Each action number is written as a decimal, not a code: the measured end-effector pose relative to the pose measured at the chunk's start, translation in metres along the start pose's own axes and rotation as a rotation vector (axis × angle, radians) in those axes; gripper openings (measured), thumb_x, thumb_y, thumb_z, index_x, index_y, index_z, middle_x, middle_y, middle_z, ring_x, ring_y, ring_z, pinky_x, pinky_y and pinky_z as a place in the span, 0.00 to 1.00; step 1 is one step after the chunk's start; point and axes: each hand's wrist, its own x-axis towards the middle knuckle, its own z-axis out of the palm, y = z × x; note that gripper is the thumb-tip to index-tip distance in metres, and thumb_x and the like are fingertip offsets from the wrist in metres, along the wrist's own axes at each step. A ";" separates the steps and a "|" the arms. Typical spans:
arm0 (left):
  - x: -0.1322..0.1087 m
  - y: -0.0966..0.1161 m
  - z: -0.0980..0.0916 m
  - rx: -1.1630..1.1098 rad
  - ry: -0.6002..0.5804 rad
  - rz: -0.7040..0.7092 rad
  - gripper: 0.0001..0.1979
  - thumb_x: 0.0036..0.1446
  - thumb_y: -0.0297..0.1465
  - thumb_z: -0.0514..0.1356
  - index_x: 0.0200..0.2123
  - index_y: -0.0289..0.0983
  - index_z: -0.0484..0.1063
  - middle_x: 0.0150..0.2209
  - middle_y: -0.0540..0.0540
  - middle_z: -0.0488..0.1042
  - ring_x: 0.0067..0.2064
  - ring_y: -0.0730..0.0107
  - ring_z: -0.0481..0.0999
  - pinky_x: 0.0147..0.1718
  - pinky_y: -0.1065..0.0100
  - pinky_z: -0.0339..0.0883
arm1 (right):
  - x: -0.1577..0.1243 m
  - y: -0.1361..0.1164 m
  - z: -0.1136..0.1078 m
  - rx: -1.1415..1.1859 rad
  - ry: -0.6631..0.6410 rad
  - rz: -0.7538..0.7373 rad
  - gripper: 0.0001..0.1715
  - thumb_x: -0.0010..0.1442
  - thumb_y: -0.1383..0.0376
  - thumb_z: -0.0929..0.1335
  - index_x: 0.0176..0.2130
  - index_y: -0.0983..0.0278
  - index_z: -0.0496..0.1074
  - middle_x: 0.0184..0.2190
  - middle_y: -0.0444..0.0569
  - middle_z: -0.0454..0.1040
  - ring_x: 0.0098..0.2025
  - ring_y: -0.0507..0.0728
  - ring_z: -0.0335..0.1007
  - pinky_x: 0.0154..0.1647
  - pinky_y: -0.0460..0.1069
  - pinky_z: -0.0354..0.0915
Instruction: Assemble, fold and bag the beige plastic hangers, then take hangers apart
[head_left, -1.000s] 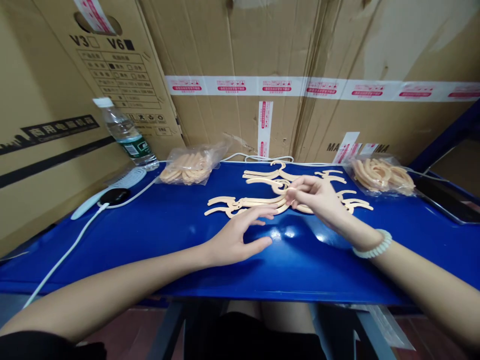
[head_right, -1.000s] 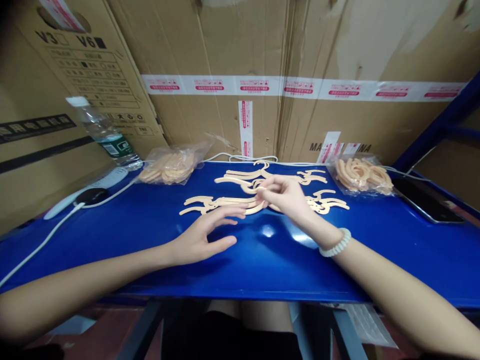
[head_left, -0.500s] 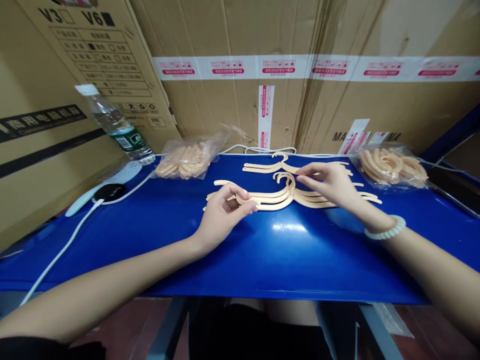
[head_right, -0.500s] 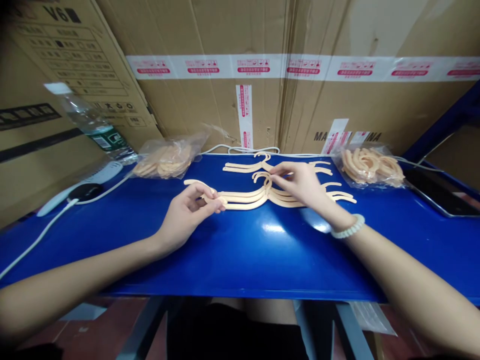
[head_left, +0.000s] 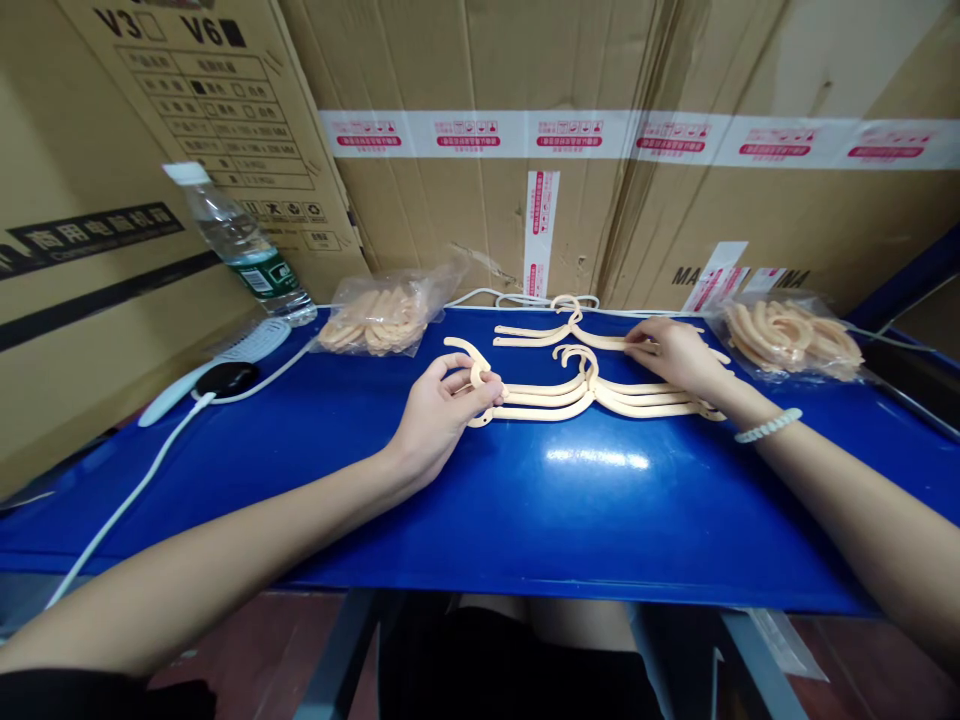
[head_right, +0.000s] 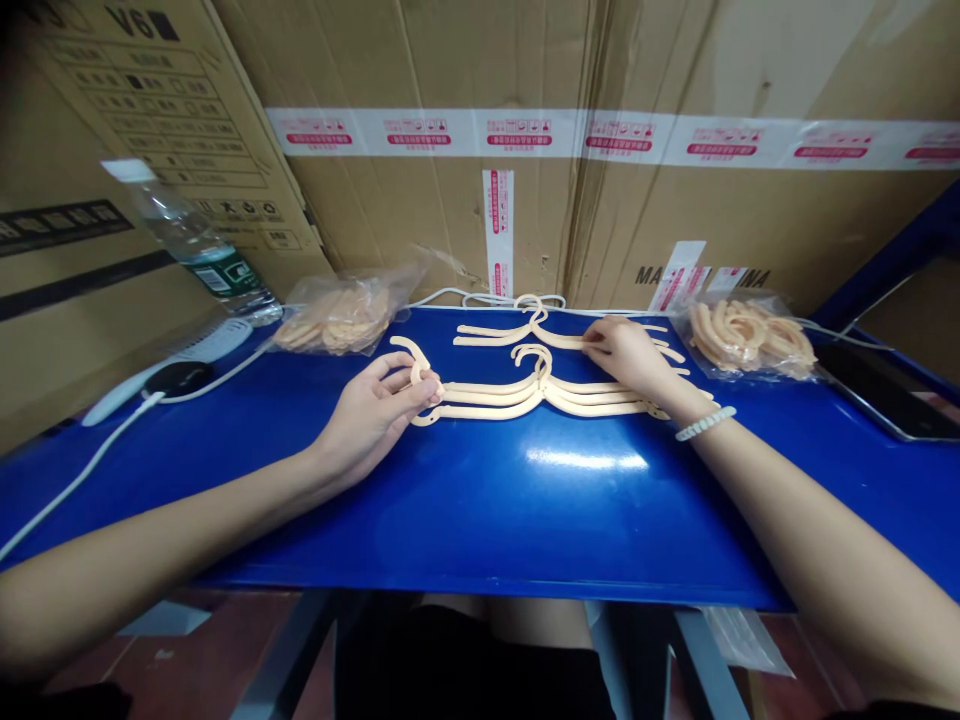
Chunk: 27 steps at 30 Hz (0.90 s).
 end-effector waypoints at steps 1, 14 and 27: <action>0.002 0.000 -0.001 -0.024 0.011 -0.015 0.25 0.41 0.27 0.76 0.38 0.36 0.66 0.31 0.50 0.78 0.33 0.71 0.78 0.39 0.66 0.70 | 0.000 -0.001 -0.004 0.031 0.016 0.019 0.08 0.59 0.62 0.68 0.34 0.63 0.76 0.32 0.53 0.79 0.35 0.61 0.75 0.39 0.55 0.69; 0.019 0.009 -0.010 -0.057 0.016 0.004 0.15 0.40 0.29 0.77 0.31 0.33 0.78 0.30 0.50 0.76 0.34 0.74 0.75 0.41 0.70 0.69 | -0.040 -0.035 -0.057 0.498 0.017 0.103 0.20 0.59 0.51 0.72 0.42 0.64 0.75 0.33 0.52 0.79 0.32 0.59 0.77 0.34 0.53 0.72; 0.009 0.009 -0.007 -0.112 -0.232 -0.121 0.15 0.51 0.35 0.74 0.29 0.34 0.72 0.41 0.47 0.76 0.43 0.67 0.79 0.51 0.60 0.70 | -0.046 -0.030 -0.066 0.547 -0.027 0.020 0.14 0.59 0.55 0.73 0.38 0.62 0.74 0.33 0.50 0.75 0.33 0.56 0.72 0.34 0.49 0.69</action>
